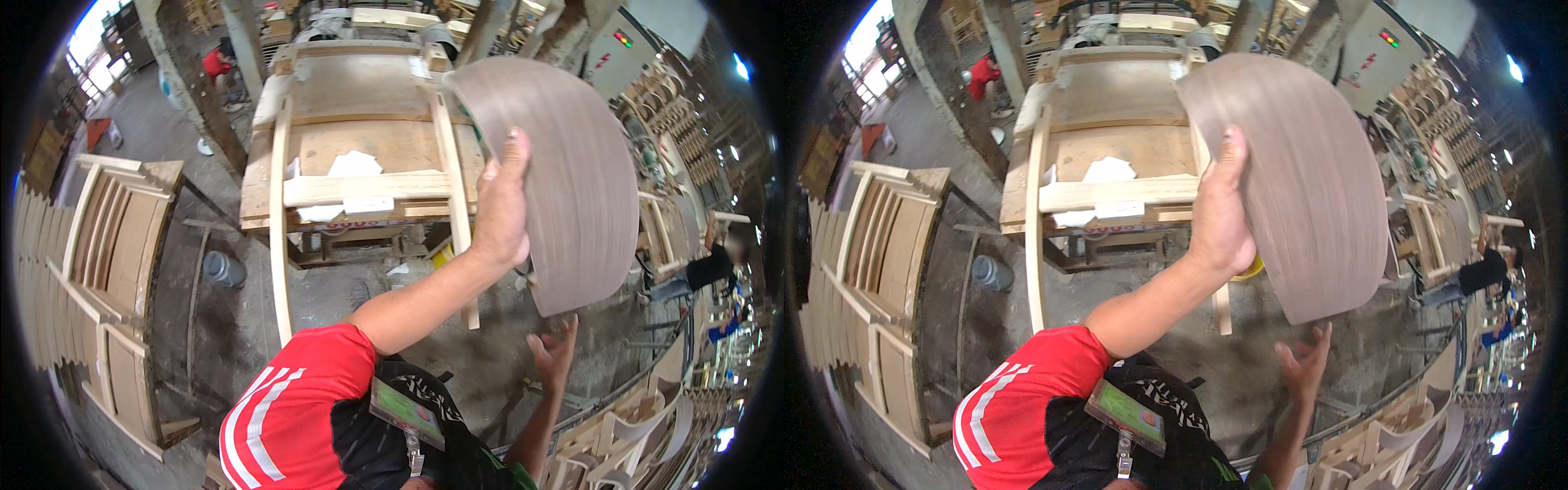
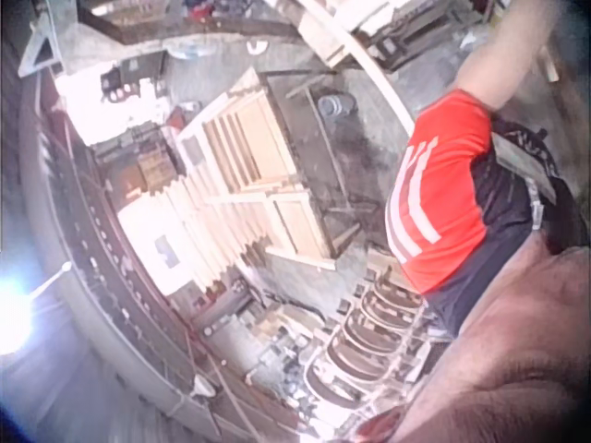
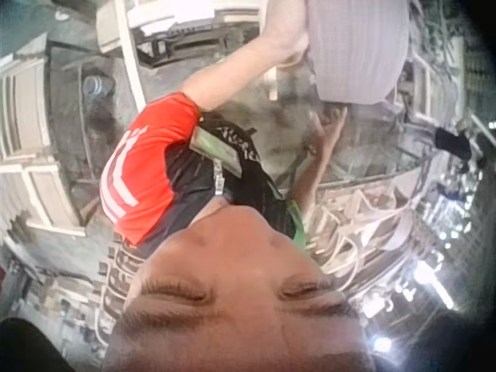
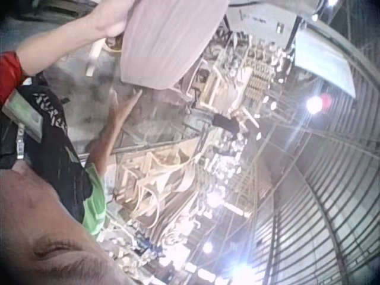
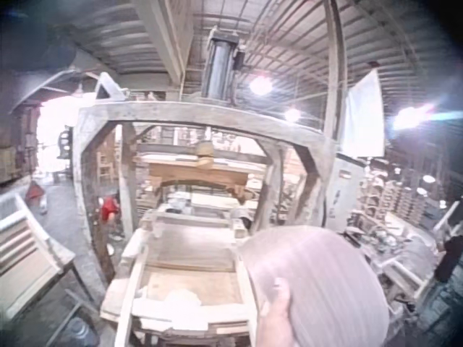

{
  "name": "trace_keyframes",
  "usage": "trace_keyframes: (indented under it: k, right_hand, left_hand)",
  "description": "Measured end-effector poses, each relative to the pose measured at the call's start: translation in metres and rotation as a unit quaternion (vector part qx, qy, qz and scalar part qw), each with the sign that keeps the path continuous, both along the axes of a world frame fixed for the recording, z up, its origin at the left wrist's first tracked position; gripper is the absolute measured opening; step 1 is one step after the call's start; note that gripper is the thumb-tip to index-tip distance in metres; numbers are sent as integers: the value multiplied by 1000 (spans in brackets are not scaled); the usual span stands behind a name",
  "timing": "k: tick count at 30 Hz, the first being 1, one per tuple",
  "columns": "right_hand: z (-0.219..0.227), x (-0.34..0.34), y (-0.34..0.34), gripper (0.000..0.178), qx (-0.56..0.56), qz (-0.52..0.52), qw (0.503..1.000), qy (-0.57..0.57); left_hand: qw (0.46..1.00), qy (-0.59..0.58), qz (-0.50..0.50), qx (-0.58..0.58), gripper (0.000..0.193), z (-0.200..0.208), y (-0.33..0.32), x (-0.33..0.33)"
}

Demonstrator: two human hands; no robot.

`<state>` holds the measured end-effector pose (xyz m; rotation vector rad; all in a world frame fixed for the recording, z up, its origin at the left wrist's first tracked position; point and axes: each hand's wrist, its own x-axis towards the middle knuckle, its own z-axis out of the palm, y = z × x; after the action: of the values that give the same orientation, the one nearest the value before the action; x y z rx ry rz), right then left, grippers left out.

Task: The person repeatedly picks up wooden chair frames and curved backrests, aligns and attaches the backrests to the frames, and places the assembled chairs on a nearby stack. The process is repeated multiple times in a workshop setting.

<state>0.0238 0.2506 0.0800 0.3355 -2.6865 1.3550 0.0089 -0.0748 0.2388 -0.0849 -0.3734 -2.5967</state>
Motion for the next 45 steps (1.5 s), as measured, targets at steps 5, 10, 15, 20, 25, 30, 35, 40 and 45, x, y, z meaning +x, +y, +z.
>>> trace_keyframes:
  k: [5, 10, 15, 20, 25, 30, 35, 40, 45]
  right_hand:
    - [-20, -74, -84, 41, 17, -54, 982, 179]
    - [-4, -146, -149, 37, 48, -24, 981, 185]
    - [-2, -210, -234, 40, 93, 34, 979, 178]
    - [25, -247, -351, 48, 177, 82, 961, 197]
    - [60, -287, -460, 48, 101, 152, 930, 318]
    - [66, -343, -532, 39, 240, 152, 929, 236]
    - [28, -368, -559, 36, 217, 150, 934, 243]
    - [2, -374, -558, 37, 215, 167, 930, 247]
    - [-5, -387, -552, 39, 237, 179, 924, 242]
  left_hand:
    - [999, -7, 24, 40, 62, -32, -62, 7]
    - [927, -172, -64, -328, 58, -102, -172, 40]
    - [407, -642, 69, -646, 62, -134, -276, 110]
    - [299, -549, 323, -711, 50, -161, -390, 81]
    - [286, -490, 369, -737, 42, -184, -518, 48]
    - [343, -515, 371, -693, 38, -189, -560, 5]
    - [334, -565, 359, -663, 41, -202, -568, -7]
    - [293, -563, 370, -678, 39, -217, -563, -1]
    - [276, -556, 355, -699, 40, -225, -554, 7]
